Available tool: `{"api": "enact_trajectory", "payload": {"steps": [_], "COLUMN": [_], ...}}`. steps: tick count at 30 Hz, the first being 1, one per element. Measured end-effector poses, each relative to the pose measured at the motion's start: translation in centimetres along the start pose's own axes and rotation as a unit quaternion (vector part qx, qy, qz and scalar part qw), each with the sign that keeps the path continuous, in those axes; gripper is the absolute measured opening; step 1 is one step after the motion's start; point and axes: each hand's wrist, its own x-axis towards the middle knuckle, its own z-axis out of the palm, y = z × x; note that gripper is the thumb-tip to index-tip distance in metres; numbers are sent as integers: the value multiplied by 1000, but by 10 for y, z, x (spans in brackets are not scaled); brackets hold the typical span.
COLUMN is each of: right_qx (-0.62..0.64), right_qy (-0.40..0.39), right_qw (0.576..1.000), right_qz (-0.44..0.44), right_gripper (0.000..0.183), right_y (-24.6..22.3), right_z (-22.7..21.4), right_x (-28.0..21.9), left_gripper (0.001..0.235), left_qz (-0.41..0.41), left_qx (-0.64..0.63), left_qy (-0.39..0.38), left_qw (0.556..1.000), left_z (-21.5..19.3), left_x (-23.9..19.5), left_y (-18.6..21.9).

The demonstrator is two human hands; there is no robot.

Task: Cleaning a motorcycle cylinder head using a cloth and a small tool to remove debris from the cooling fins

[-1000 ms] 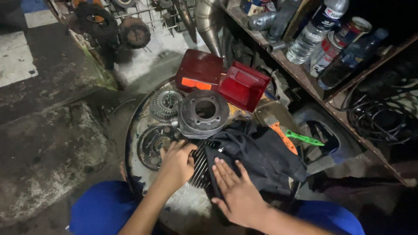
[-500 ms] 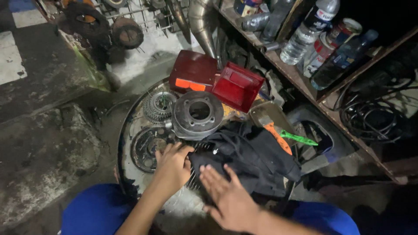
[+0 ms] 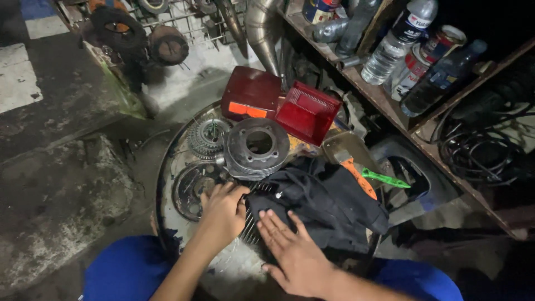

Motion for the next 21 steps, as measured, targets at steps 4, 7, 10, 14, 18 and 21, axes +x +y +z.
{"api": "enact_trajectory", "payload": {"steps": [4, 7, 10, 14, 18, 21], "right_qx": [46, -62, 33, -22, 52, 20], "right_qy": [-4, 23, -5, 3, -18, -8], "right_qw": [998, 997, 999, 999, 998, 1000], "right_qz": [32, 36, -2, 24, 5, -10], "right_gripper": [81, 77, 77, 78, 75, 77], "right_y": [14, 14, 1, 17, -5, 0], "right_z": [0, -2, -6, -2, -10, -5], "right_x": [3, 4, 4, 5, 3, 3], "left_gripper": [42, 37, 40, 42, 41, 43], "left_qz": [-17, -1, 9, 4, -6, 16], "left_qx": [10, 12, 26, 20, 12, 28], "left_qy": [-6, 24, 56, 46, 29, 50], "left_qw": [1000, 1000, 998, 999, 999, 998], "left_z": [2, 6, 12, 9, 5, 8], "left_x": [1, 2, 3, 1, 0, 2], "left_y": [0, -4, -11, -7, -6, -9]}}
